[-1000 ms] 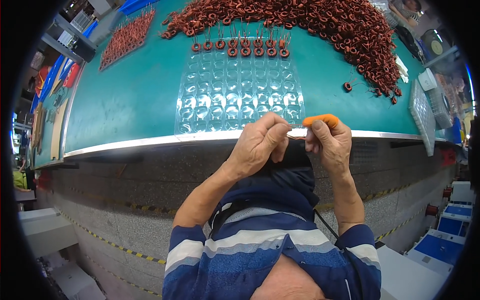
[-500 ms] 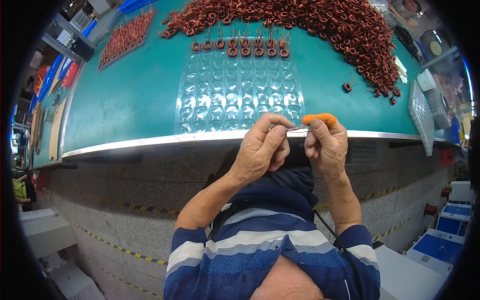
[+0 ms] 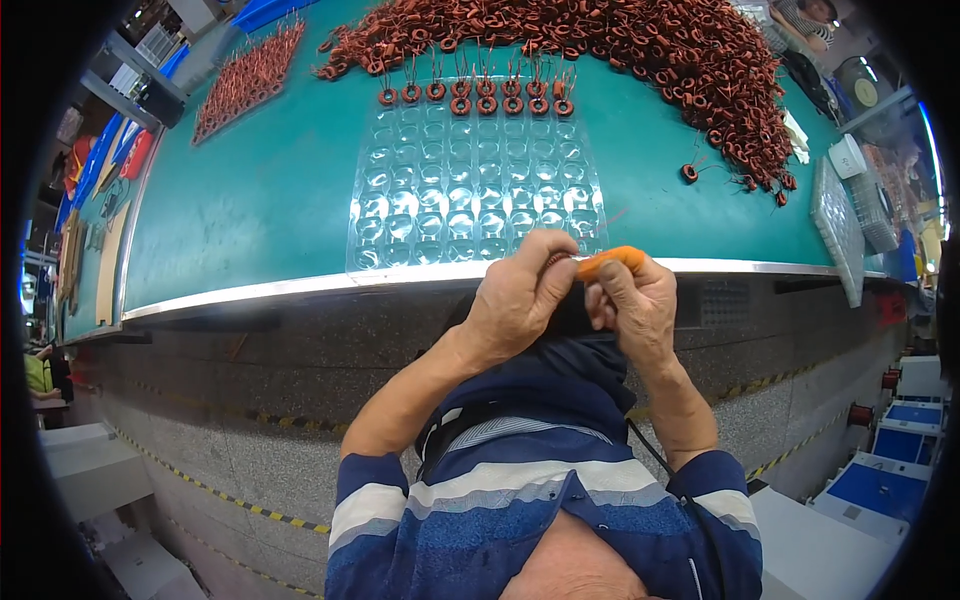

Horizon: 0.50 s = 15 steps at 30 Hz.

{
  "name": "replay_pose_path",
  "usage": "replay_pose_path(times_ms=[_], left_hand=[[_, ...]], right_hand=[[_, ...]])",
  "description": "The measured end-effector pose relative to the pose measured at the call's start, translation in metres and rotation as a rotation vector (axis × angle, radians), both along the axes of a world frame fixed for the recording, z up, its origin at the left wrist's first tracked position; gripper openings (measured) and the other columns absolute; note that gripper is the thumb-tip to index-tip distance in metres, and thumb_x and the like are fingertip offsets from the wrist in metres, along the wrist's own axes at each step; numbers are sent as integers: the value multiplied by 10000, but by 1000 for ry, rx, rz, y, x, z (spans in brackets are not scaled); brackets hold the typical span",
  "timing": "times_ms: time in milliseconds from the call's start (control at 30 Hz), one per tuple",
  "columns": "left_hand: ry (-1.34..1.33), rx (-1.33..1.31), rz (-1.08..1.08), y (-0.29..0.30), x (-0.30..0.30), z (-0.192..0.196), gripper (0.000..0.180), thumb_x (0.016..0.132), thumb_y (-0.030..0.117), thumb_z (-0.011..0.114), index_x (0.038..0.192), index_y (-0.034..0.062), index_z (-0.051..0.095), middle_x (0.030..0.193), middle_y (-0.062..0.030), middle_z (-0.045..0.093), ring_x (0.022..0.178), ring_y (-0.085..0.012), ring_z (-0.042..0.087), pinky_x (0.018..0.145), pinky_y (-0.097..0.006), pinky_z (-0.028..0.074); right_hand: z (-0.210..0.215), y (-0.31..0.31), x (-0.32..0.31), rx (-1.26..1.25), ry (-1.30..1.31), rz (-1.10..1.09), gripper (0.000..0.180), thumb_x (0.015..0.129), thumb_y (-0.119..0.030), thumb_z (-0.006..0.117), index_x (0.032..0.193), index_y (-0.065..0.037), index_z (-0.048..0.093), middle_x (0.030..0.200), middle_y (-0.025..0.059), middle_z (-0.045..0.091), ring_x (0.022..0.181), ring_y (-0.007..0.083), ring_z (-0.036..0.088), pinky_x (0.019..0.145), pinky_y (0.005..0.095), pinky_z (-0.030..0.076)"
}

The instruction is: Assembling and processing small electronic coil components at a manufacturing workstation.

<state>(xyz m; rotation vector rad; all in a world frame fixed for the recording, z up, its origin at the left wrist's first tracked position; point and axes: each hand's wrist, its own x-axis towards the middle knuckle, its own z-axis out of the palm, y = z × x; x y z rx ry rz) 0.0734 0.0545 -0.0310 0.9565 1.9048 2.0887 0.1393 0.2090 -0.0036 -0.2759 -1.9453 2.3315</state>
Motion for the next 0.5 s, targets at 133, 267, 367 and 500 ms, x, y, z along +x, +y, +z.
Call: replay_pose_path(times_ms=[133, 267, 367, 500], left_hand=[[231, -245, -83, -13, -7, 21, 226, 929, 139, 586, 1110, 46, 489, 852, -177, 612, 782, -367, 639, 663, -398, 506], [351, -409, -271, -26, -18, 47, 268, 897, 155, 624, 1098, 37, 493, 904, -173, 581, 841, -360, 617, 714, -404, 499], [561, -505, -280, -27, -21, 47, 302, 877, 175, 650, 1087, 27, 492, 871, -159, 565, 808, -356, 608, 700, -404, 500], [472, -499, -139, -20, -16, 33, 313, 878, 186, 659, 1068, 7, 487, 858, -132, 563, 728, -276, 615, 650, -367, 504]], right_hand=[[2, 9, -7, -22, -44, 105, 256, 926, -262, 636, 897, -8, 659, 637, 25, 610, 481, 47, 534, 408, 165, 360], [6, 17, -12, -120, -129, 207, 245, 919, -252, 643, 873, -12, 660, 624, 22, 604, 478, 49, 535, 407, 163, 359], [4, 17, -12, -170, -157, 247, 230, 913, -228, 647, 856, -5, 658, 617, 25, 603, 477, 52, 524, 416, 171, 368], [5, -4, -1, 429, 189, -35, 183, 902, -158, 649, 838, 13, 656, 614, 22, 607, 505, 50, 521, 446, 196, 386]])
